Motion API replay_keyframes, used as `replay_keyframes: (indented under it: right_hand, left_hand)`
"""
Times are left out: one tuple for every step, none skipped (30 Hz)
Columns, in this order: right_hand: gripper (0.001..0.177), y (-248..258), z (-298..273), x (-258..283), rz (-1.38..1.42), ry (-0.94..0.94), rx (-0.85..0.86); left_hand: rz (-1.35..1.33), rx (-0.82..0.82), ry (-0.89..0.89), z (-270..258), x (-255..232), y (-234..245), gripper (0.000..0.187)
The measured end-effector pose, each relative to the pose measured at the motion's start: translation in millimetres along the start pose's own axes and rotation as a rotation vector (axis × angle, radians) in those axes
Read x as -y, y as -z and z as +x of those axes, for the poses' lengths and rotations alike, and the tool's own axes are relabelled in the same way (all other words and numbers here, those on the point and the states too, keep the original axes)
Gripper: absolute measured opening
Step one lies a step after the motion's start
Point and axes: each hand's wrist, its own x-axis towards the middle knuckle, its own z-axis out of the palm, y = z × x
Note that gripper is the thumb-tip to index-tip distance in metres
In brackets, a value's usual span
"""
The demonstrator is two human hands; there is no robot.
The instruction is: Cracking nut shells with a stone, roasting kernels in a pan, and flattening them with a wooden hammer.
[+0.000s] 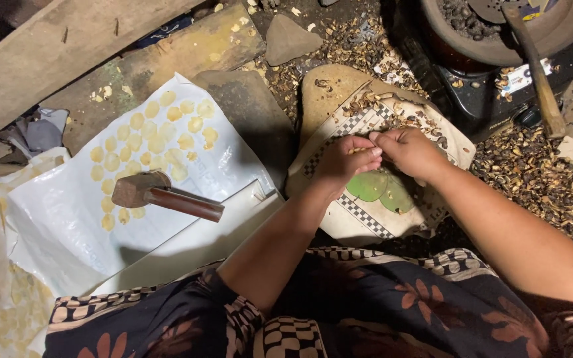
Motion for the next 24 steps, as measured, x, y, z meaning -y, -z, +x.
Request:
replay_keyframes:
  right_hand:
    - [0.036,-0.5,3.4,-7.3,0.001,0.001,-0.002]
    - [0.038,-1.2,6.5,-14.5,0.062,0.053,0.028]
    - [0.04,-1.6,9.7,-21.5,0.12,0.106,0.059]
    - [0.04,-1.3,9.2,-27.7,0.119,0.107,0.059]
    - [0.041,-1.2,9.4,-33.1,0.336,0.07,0.175]
    - [0.047,-1.3,9.2,-38.1,0.553,0.034,0.292]
    - [0.047,0.5,5.0,-33.2,0.549,0.04,0.296]
    - [0.046,2.2,0.6,-28.3,0.593,0.031,0.326]
    - [0.045,2.7,-5.6,-24.9,0.638,0.019,0.357]
    - [0.045,2.4,-5.9,-24.9,0.635,0.022,0.361]
    - [0.043,3.7,-6.4,-24.5,0.665,0.048,0.383]
    - [0.041,5.0,-7.3,-23.7,0.694,0.074,0.405]
    - [0.041,11.3,-4.4,-26.8,0.688,0.084,0.401]
    - [0.035,16.9,-2.1,-29.2,0.492,0.143,0.303]
    - [0.033,19.1,-1.1,-31.7,0.294,0.195,0.214]
    - [0.033,25.0,-7.9,-34.8,0.285,0.2,0.22]
    - [0.033,32.3,-11.1,-33.1,-0.008,0.502,0.036]
    - [0.049,38.8,-15.0,-29.8,-0.304,0.8,-0.15]
    - [0.049,46.4,-25.4,-12.5,-0.319,0.826,-0.142]
    - [0.048,52.4,-36.4,5.7,-0.603,0.534,-0.094]
    - [0.048,57.1,-49.7,22.2,-0.877,0.221,-0.057]
    - [0.048,52.4,-63.3,51.1,-0.902,0.243,-0.052]
    - [0.042,48.8,-75.7,82.1,-0.978,0.15,0.001]
    - [0.037,44.5,-88.5,112.9,-1.055,0.055,0.052]
  left_hand:
    - [0.002,0.001,-0.001,4.1,6.2,2.3,0.029]
    - [-0.015,0.038,0.012,7.9,12.3,4.7,0.029]
    - [-0.033,0.073,0.025,11.7,18.5,6.9,0.028]
    - [-0.033,0.073,0.024,8.8,15.3,7.8,0.028]
    - [-0.047,0.128,0.051,5.8,11.4,9.5,0.028]
    - [-0.06,0.184,0.078,2.3,7.5,11.3,0.027]
    - [-0.059,0.18,0.071,-2.4,0.9,9.6,0.027]
    - [-0.085,0.193,0.079,-7.5,-5.5,7.9,0.026]
    - [-0.111,0.207,0.09,-14.2,-10.4,5.6,0.025]
    - [-0.111,0.203,0.087,-16.2,-9.1,8.4,0.025]
    - [-0.181,0.244,0.067,-17.2,-8.7,10.2,0.027]
    - [-0.251,0.285,0.047,-18.6,-8.7,12.1,0.029]
    - [-0.248,0.288,0.036,-19.2,-22.6,14.4,0.029]
    - [-0.213,0.267,0.11,-21.0,-36.6,17.3,0.031]
    - [-0.185,0.236,0.186,-27.8,-47.8,21.6,0.034]
    - [-0.19,0.23,0.177,-29.0,-64.3,26.9,0.034]
    - [-0.045,0.226,0.174,-29.8,-85.0,34.4,0.031]
    - [0.1,0.218,0.172,-32.8,-106.8,43.1,0.028]
    - [0.094,0.202,0.146,-44.8,-136.1,54.3,0.028]
    - [0.178,0.176,0.119,-59.2,-165.3,67.0,0.027]
    - [0.25,0.145,0.097,-77.3,-189.3,80.0,0.028]
    - [0.233,0.125,0.077,-109.9,-212.7,90.5,0.028]
    - [0.295,0.071,0.018,-142.8,-235.9,101.7,0.028]
    - [0.356,0.014,-0.038,-176.5,-258.1,113.0,0.03]
